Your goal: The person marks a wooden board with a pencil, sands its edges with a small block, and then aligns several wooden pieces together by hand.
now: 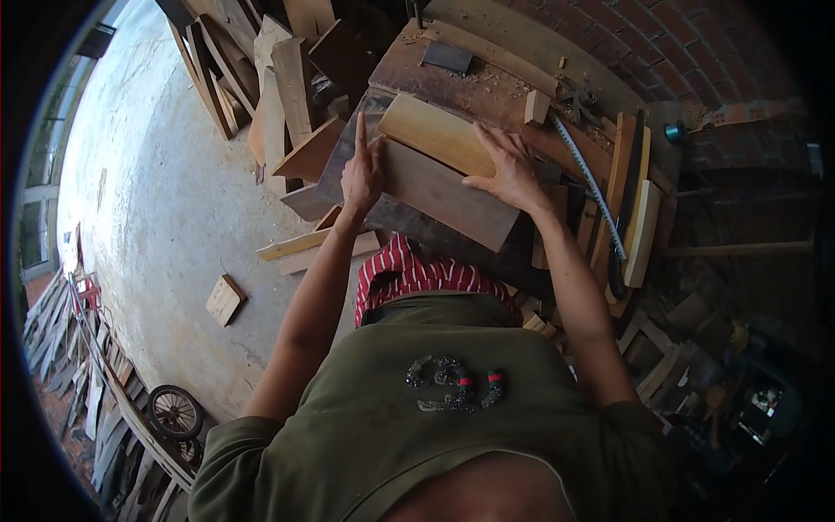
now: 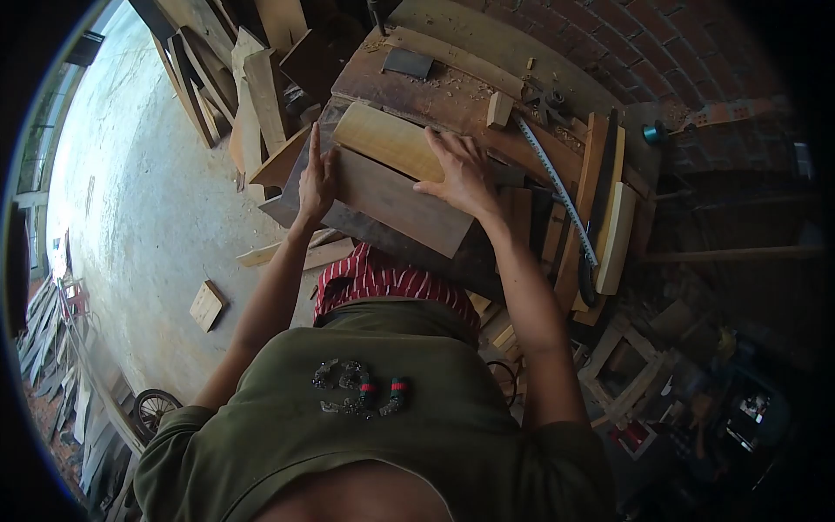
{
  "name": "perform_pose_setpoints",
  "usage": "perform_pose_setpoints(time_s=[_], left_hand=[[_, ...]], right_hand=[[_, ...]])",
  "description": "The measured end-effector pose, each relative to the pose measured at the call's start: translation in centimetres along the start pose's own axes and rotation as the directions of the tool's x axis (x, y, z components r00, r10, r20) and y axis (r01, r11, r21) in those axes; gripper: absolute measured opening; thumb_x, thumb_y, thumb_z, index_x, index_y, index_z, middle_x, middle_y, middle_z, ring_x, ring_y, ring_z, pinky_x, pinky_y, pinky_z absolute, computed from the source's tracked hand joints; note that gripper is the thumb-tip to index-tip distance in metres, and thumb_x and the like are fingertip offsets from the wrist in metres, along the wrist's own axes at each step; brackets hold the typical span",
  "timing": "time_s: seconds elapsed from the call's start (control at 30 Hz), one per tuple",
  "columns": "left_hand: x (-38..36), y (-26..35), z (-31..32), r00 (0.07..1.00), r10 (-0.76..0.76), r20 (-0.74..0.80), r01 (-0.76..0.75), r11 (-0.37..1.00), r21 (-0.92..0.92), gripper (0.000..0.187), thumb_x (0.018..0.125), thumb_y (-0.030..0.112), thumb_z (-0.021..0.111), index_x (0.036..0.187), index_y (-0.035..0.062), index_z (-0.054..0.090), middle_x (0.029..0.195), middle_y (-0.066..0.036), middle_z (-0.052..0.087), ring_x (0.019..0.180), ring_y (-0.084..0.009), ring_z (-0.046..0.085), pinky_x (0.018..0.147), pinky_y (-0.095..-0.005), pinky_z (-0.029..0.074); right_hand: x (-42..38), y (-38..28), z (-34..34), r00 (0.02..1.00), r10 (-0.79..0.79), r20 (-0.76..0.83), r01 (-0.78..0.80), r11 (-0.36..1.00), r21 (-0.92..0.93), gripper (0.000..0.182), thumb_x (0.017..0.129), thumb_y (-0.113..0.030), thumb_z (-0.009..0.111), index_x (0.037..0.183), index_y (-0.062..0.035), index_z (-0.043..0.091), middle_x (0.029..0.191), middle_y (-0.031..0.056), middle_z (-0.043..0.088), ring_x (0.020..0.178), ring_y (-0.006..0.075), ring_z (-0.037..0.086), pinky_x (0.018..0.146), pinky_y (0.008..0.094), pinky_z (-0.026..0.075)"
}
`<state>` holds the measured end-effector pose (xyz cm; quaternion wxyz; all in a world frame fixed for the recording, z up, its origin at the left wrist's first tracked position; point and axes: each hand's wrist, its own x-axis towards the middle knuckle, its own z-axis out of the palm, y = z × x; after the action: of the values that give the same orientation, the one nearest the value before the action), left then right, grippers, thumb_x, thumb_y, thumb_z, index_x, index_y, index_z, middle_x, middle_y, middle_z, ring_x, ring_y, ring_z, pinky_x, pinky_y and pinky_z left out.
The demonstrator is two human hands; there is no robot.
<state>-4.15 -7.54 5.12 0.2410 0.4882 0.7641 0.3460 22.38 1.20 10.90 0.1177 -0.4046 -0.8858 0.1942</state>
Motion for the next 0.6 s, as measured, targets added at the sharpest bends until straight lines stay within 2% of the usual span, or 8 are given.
perform_pose_setpoints(time_s=[0.03,0.07,0.1,0.17,0.3,0.37,0.5,0.6], left_hand=[[0.0,0.2,-0.1,1.0,0.025,-0.009,-0.026,0.999,-0.024,0.057,0.103,0.032,0.041,0.155,0.0357,0.019,0.108,-0.03,0.066,0.095,-0.0504,0.063,0.082,-0.0574,0.049],[0.0,0.4,-0.4,0.997,-0.046,0.058,0.043,0.998,0.046,0.056,0.102,0.028,0.042,0.153,0.04,0.024,0.11,-0.026,0.067,0.097,-0.0492,0.063,0.083,-0.057,0.049],[-0.1,0.2,-0.4,0.997,-0.048,0.059,0.045,0.998,0.048,0.056,0.102,0.028,0.042,0.153,0.04,0.024,0.11,-0.026,0.067,0.097,-0.0492,0.063,0.083,-0.057,0.049],[0.0,0.1,-0.1,0.999,0.052,0.008,-0.052,0.998,0.021,0.053,0.101,0.025,0.042,0.15,0.0421,0.032,0.113,-0.023,0.067,0.1,-0.0484,0.063,0.084,-0.0566,0.05],[0.1,0.1,-0.1,0.997,0.075,0.007,-0.075,0.997,0.0,0.049,0.101,0.025,0.042,0.148,0.0401,0.038,0.115,-0.022,0.067,0.103,-0.0471,0.062,0.085,-0.0558,0.05],[0.4,-0.6,0.1,0.998,0.047,0.041,-0.05,0.995,0.081,0.049,0.101,0.024,0.041,0.148,0.0395,0.039,0.116,-0.022,0.066,0.104,-0.046,0.063,0.086,-0.0546,0.05],[-0.1,0.6,-0.2,0.996,0.085,0.039,-0.087,0.995,0.048,0.05,0.101,0.023,0.041,0.148,0.0397,0.039,0.117,-0.022,0.066,0.103,-0.0447,0.063,0.085,-0.0537,0.051],[0.1,0.6,-0.2,0.994,0.113,0.006,-0.114,0.993,0.033,0.052,0.1,0.022,0.041,0.149,0.0412,0.038,0.118,-0.02,0.066,0.102,-0.0438,0.064,0.082,-0.0524,0.052]], right_hand=[[0.0,0.3,-0.1,0.999,0.023,0.029,-0.024,1.0,0.02,0.101,0.068,-0.043,0.085,0.151,-0.0111,0.037,0.138,0.0121,0.051,0.128,0.0346,0.045,0.11,0.0472,0.035],[-0.1,0.5,0.0,0.997,0.051,0.057,-0.053,0.998,0.039,0.103,0.068,-0.044,0.085,0.152,-0.0118,0.036,0.138,0.0122,0.05,0.129,0.0346,0.044,0.11,0.0474,0.035],[0.0,0.4,0.1,0.997,0.051,0.059,-0.054,0.998,0.041,0.103,0.068,-0.044,0.085,0.152,-0.0118,0.036,0.138,0.0122,0.05,0.129,0.0346,0.044,0.11,0.0474,0.035],[0.0,0.4,-0.1,0.999,0.001,0.052,0.0,0.999,-0.036,0.103,0.067,-0.042,0.085,0.153,-0.0142,0.035,0.139,0.0122,0.049,0.129,0.0351,0.043,0.11,0.0484,0.035],[0.1,1.1,-0.6,0.996,0.017,0.091,-0.017,1.0,-0.001,0.102,0.069,-0.035,0.085,0.154,-0.0157,0.032,0.144,0.0122,0.045,0.131,0.036,0.041,0.113,0.0462,0.033],[0.2,1.5,-1.2,0.991,0.031,0.133,-0.034,0.999,0.021,0.102,0.069,-0.032,0.085,0.154,-0.0158,0.032,0.142,0.013,0.047,0.132,0.0349,0.04,0.113,0.0468,0.033],[0.1,2.1,-0.5,0.984,0.034,0.176,-0.054,0.993,0.108,0.105,0.067,-0.032,0.086,0.155,-0.0153,0.03,0.143,0.0132,0.044,0.133,0.0333,0.039,0.113,0.0463,0.034],[0.5,2.1,-0.5,0.967,0.047,0.25,-0.081,0.988,0.129,0.111,0.065,-0.035,0.087,0.156,-0.0168,0.026,0.144,0.017,0.041,0.135,0.0355,0.037,0.115,0.0475,0.033]])
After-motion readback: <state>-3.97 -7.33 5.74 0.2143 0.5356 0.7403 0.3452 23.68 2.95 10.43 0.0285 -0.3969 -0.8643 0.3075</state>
